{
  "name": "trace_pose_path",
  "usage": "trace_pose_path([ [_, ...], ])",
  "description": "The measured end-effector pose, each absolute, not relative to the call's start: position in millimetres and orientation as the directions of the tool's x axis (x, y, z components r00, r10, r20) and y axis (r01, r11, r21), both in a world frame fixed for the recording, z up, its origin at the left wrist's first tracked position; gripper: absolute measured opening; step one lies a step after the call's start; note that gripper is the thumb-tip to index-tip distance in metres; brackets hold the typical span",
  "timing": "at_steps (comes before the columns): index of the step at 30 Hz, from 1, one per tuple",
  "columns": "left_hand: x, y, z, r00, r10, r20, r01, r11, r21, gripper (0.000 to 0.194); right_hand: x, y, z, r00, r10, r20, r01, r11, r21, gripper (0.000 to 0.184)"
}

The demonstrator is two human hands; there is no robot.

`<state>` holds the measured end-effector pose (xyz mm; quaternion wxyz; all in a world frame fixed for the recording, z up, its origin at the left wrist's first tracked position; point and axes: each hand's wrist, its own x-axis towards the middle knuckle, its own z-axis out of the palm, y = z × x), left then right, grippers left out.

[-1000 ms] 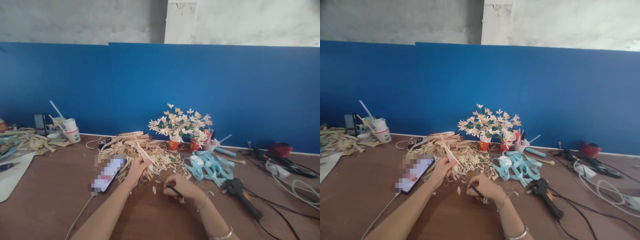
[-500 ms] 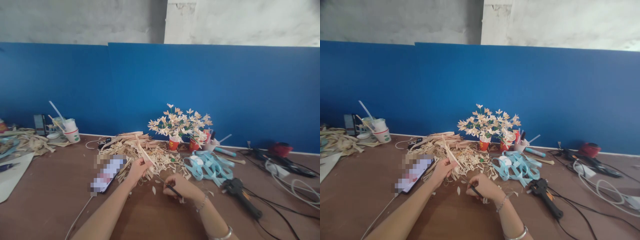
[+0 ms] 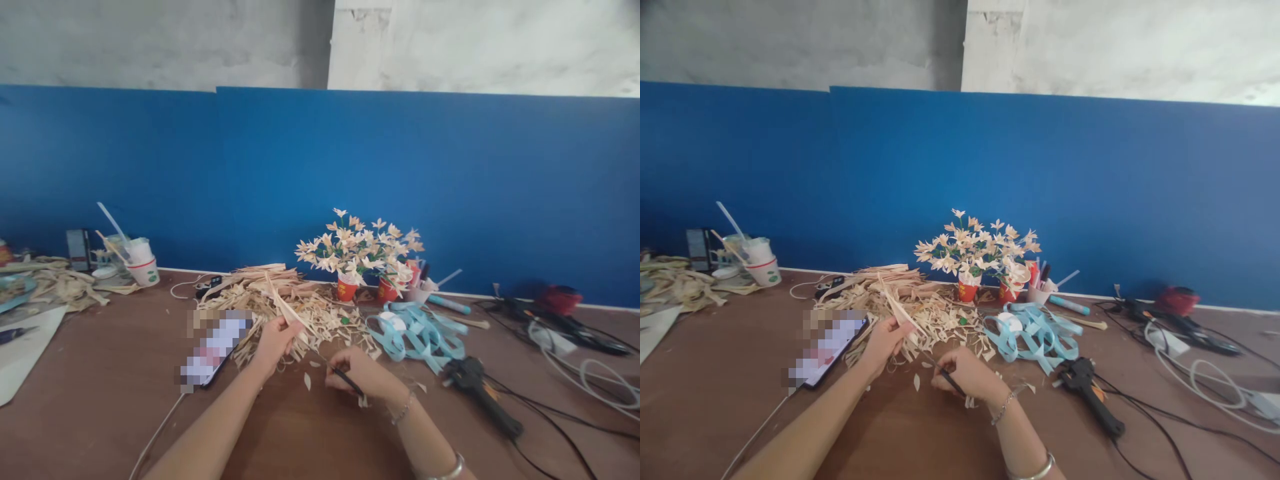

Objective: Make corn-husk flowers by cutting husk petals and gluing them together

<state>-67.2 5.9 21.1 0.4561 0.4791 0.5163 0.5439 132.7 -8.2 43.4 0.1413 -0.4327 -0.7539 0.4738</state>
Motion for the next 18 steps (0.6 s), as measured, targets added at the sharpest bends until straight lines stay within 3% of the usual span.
trace_pose_path([
  [18,-57.7,-0.9,29.1,-0.282,0.959,0.027,-0.100,-0.058,0.993,0.021,131.6,-9.6,44.4,-0.540,0.820,-0.190,0.528,0.155,-0.835,0.015],
])
